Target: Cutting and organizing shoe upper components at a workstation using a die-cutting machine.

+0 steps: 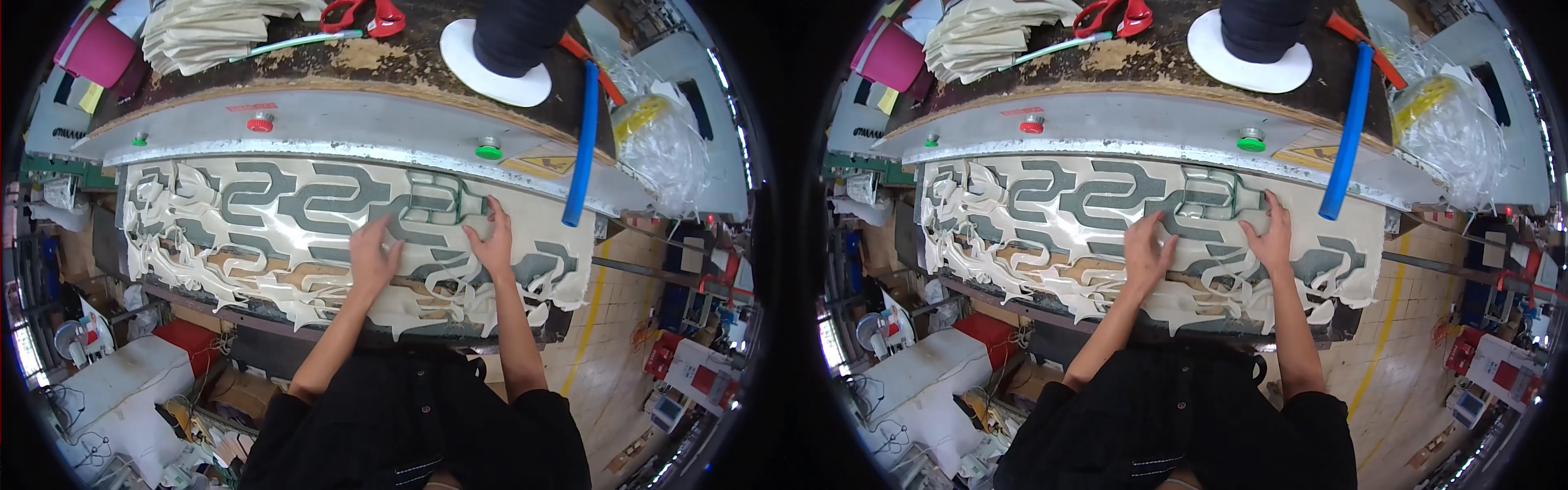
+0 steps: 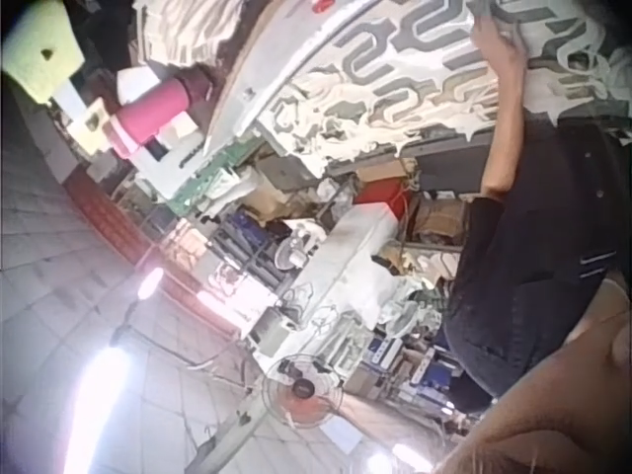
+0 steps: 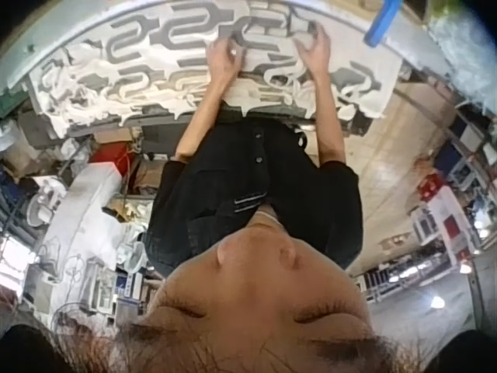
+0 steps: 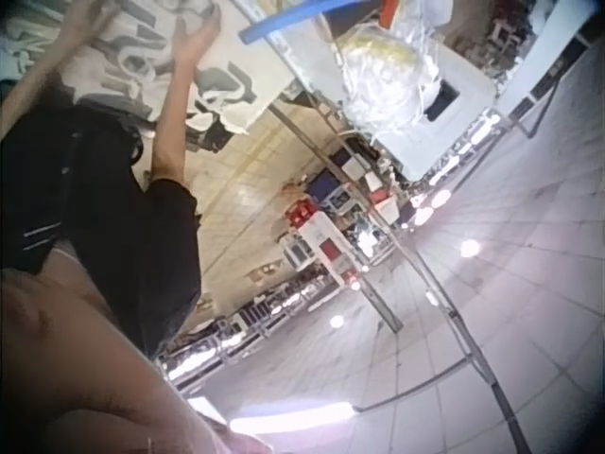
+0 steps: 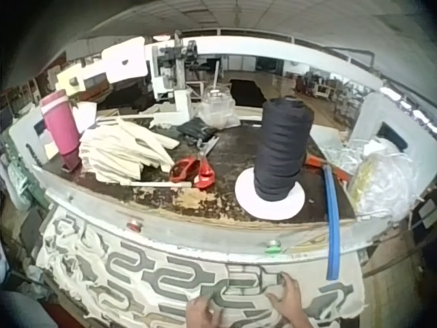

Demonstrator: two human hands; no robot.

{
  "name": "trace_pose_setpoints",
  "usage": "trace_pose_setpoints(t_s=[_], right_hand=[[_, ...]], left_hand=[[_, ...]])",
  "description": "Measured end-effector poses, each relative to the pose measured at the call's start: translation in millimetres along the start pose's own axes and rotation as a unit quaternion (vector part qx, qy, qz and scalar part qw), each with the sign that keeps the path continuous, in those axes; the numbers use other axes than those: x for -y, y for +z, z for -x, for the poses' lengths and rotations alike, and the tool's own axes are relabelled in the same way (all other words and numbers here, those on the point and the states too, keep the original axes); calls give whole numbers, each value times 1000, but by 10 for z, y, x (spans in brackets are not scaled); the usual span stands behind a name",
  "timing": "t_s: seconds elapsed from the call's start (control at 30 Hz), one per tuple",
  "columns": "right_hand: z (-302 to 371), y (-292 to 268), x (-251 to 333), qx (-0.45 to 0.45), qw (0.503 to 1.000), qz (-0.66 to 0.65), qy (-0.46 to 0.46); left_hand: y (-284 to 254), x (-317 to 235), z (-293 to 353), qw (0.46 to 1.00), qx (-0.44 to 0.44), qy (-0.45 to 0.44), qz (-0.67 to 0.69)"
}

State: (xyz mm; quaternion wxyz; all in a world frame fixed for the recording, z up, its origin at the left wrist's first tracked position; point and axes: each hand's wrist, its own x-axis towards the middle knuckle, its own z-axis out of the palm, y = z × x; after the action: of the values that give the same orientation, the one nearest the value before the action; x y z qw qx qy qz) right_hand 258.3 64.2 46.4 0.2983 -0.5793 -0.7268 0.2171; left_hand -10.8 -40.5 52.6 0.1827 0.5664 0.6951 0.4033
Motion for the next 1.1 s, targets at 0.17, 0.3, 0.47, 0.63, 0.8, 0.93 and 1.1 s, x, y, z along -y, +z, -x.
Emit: trace_pose_setpoints(t_s=[0.17,0.3,0.47,0.63,0.8,0.93,1.1], right_hand=[[50,162,-200,-17,1000,-1,-5],[20,197,-176,-33,999,-10,7],[26,210,-174,-31,999,-5,16],[15,226,-229,-40,999,-5,9],[69,228,-230,-30,999,2,18],[69,187,-113,-37,999,-10,14],[6,-95,253,-64,995,-77,-24]], left_hand=[[327,107,129,1000,17,8,-15],[328,169,152,999,30,12,-24],[279,174,128,998,50,35,-36],[274,131,119,997,60,32,-36],[233,129,144,997,62,31,-35],[80,65,184,998,42,45,-17],[-296,60,775,998,-1,63,31]])
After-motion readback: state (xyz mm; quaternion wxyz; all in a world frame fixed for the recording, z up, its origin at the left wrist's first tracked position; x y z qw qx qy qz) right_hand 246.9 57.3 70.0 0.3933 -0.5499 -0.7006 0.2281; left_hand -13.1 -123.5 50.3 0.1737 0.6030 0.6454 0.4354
